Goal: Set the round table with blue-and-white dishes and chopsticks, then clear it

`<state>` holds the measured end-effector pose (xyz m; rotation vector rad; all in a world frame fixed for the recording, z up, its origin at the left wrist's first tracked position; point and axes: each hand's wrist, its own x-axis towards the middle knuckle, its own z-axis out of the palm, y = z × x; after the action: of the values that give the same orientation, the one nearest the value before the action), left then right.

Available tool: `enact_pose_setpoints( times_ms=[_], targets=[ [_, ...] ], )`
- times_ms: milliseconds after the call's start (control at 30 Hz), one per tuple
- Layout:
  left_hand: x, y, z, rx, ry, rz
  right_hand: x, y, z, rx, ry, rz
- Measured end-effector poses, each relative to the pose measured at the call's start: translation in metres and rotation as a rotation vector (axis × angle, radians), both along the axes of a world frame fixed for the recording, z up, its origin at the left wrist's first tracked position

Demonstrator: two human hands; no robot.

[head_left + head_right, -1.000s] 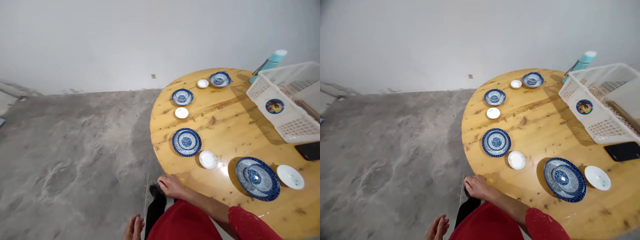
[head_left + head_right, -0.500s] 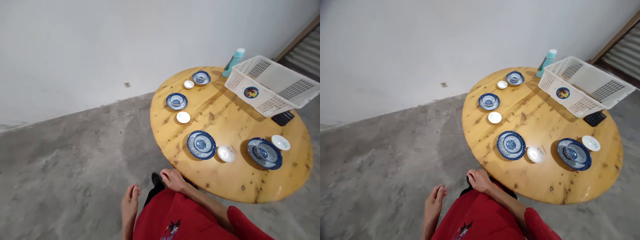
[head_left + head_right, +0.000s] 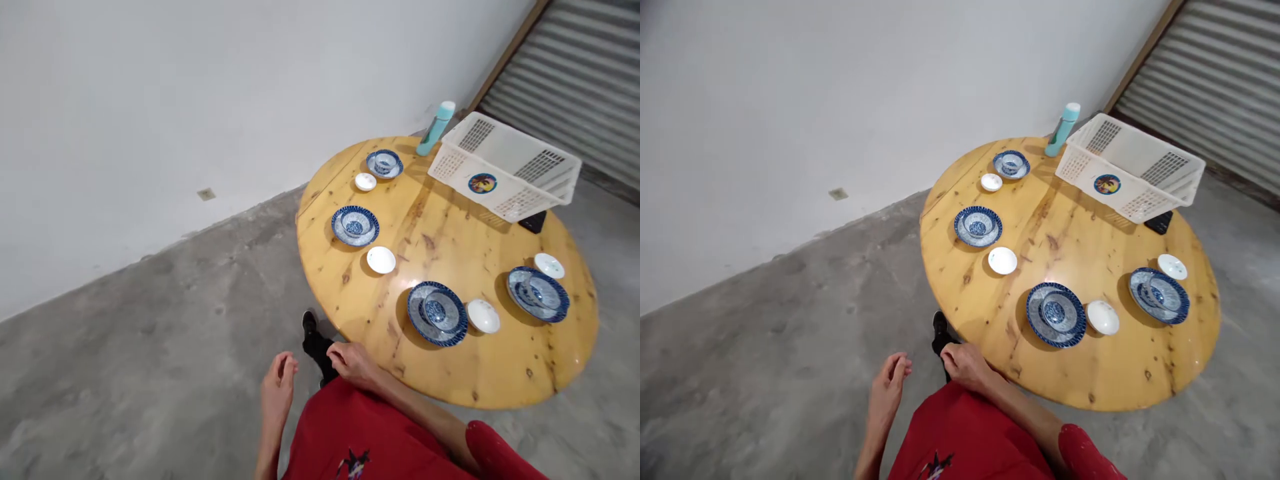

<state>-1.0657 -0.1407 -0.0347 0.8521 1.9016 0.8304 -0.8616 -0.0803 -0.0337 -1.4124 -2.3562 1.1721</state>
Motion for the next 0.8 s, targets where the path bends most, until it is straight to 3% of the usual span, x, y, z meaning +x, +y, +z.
enact_pose_setpoints(
  times_ms=[133,267,467,667,800],
  targets=[
    [-0.051,0.052,0.001,-0.097,0.041,-0.106,-0.058,0.061,-0.010,0.006,0.032,0.000],
    [-0.111,0.099,0.008,-0.174,0.083,-0.078,-0.108,0.130,0.003,0.017,0.092,-0.041],
    [-0.167,0.174,0.009,-0.238,0.084,-0.045,-0.140,0.218,0.020,0.045,0.078,-0.121],
    [-0.198,0.264,0.000,-0.180,0.062,-0.310,-0.158,0.263,0.022,0.051,0.049,-0.311],
    [-0.238,0.340,-0.008,-0.089,0.088,-0.482,-0.190,0.279,0.012,0.051,0.038,-0.492]
  ],
)
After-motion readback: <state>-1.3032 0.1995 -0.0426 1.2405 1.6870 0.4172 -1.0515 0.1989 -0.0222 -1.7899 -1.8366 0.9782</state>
